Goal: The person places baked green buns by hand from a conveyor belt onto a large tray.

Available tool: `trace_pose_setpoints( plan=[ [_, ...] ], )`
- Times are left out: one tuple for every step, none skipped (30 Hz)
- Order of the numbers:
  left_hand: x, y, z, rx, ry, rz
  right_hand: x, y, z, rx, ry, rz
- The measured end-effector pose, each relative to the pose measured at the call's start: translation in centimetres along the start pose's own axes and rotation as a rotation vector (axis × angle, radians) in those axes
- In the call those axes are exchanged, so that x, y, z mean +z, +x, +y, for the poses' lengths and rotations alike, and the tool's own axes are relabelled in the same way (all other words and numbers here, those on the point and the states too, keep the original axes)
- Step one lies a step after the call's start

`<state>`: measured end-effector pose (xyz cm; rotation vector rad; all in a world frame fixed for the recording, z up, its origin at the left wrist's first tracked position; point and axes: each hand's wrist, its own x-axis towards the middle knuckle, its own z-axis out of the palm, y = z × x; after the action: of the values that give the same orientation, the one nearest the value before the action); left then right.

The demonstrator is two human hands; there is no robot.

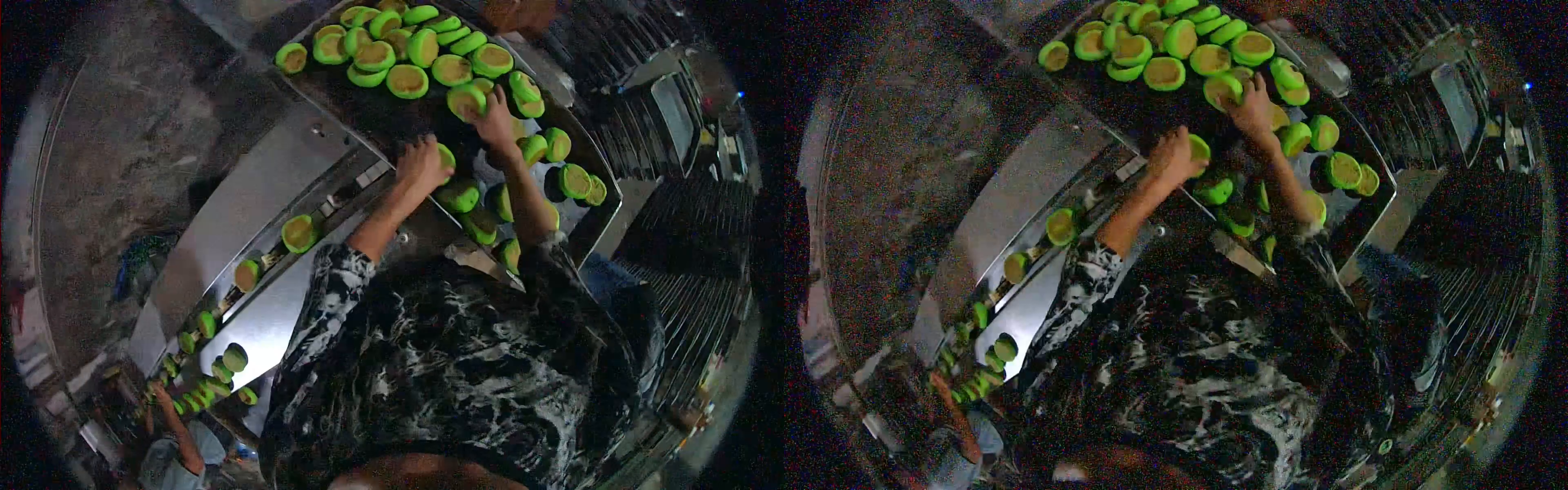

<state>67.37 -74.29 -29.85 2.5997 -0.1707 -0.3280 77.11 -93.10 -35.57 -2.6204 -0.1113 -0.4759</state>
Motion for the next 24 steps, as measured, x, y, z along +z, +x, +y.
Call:
trace_pose_setpoints(
  plan=[
    [-0.3,0.3,0.1,-0.1,-0.364,-0.23,0.3,-0.5,1.2,-0.115,0.123,-0.047],
    [0.3,-0.5,-0.5,-0.107,-0.366,-0.23,0.3,-1.5,1.7,-0.226,0.246,-0.096],
    [0.8,-2.4,-1.5,0.02,-0.562,0.062,-1.1,-2.4,0.6,-0.253,0.178,-0.043],
    [0.9,-4.0,-2.8,0.154,-0.746,0.361,-2.6,-3.3,-0.5,-0.252,0.178,-0.046],
    [-0.4,-6.0,-3.6,0.021,-0.914,0.418,-4.5,-4.0,-3.0,-0.039,0.437,-0.149],
    [-2.5,-8.5,-5.0,-0.117,-1.079,0.471,-5.5,-4.6,-5.0,0.18,0.694,-0.252],
    [-3.0,-10.1,-8.7,-0.196,-0.847,0.521,-3.2,-5.9,-5.0,0.04,0.753,-0.192],
    [-2.2,-10.7,-13.0,-0.279,-0.608,0.556,-5.7,-6.1,-9.1,-0.021,0.709,-0.194],
    [-1.4,-12.2,-17.1,-0.399,-0.368,0.431,-6.1,-6.5,-12.3,-0.145,0.743,-0.18],
    [-0.7,-13.9,-20.2,-0.515,-0.127,0.3,-7.3,-7.1,-15.8,-0.106,0.755,-0.364],
    [-0.6,-15.6,-21.7,-0.546,0.084,0.309,-6.0,-7.6,-17.1,-0.362,0.75,-0.351],
    [-0.9,-16.5,-22.5,-0.57,0.293,0.324,-5.4,-7.9,-19.1,-0.438,0.635,-0.483],
    [-1.6,-16.7,-21.9,-0.563,0.287,0.339,-4.0,-8.0,-20.7,-0.639,0.411,-0.395],
    [-2.8,-17.0,-20.4,-0.592,0.252,0.411,-2.5,-8.6,-21.1,-0.828,0.183,-0.308],
    [-4.2,-16.1,-18.8,-0.616,0.227,0.482,-1.1,-9.6,-20.0,-0.827,0.184,-0.297],
    [-5.3,-14.6,-17.9,-0.601,0.226,0.498,0.2,-10.9,-19.2,-0.668,0.396,-0.536],
    [-6.5,-12.5,-17.0,-0.431,0.171,0.587,0.7,-11.3,-18.6,-0.487,0.608,-0.766],
    [-7.4,-9.7,-16.2,-0.273,0.097,0.665,1.0,-9.3,-18.4,-0.485,0.59,-0.767],
    [-8.7,-6.1,-14.2,-0.177,0.103,0.677,0.9,-5.9,-18.8,-0.538,0.6,-0.948],
    [-9.9,-2.2,-12.1,-0.085,0.115,0.68,0.4,-2.5,-18.9,-0.583,0.617,-1.134],
    [-10.5,2.1,-11.1,0.06,0.009,0.648,-0.7,1.8,-18.5,-0.557,0.523,-0.793],
    [-11.0,6.3,-10.8,0.261,0.0,0.62,0.1,6.5,-17.7,-0.597,0.237,-0.601],
    [-10.4,10.0,-10.2,0.283,-0.013,0.546,3.2,10.1,-15.6,-0.316,0.239,-0.306],
    [-9.6,13.0,-9.6,0.308,-0.032,0.464,6.0,14.0,-13.7,-0.28,0.129,0.01]
  ],
)
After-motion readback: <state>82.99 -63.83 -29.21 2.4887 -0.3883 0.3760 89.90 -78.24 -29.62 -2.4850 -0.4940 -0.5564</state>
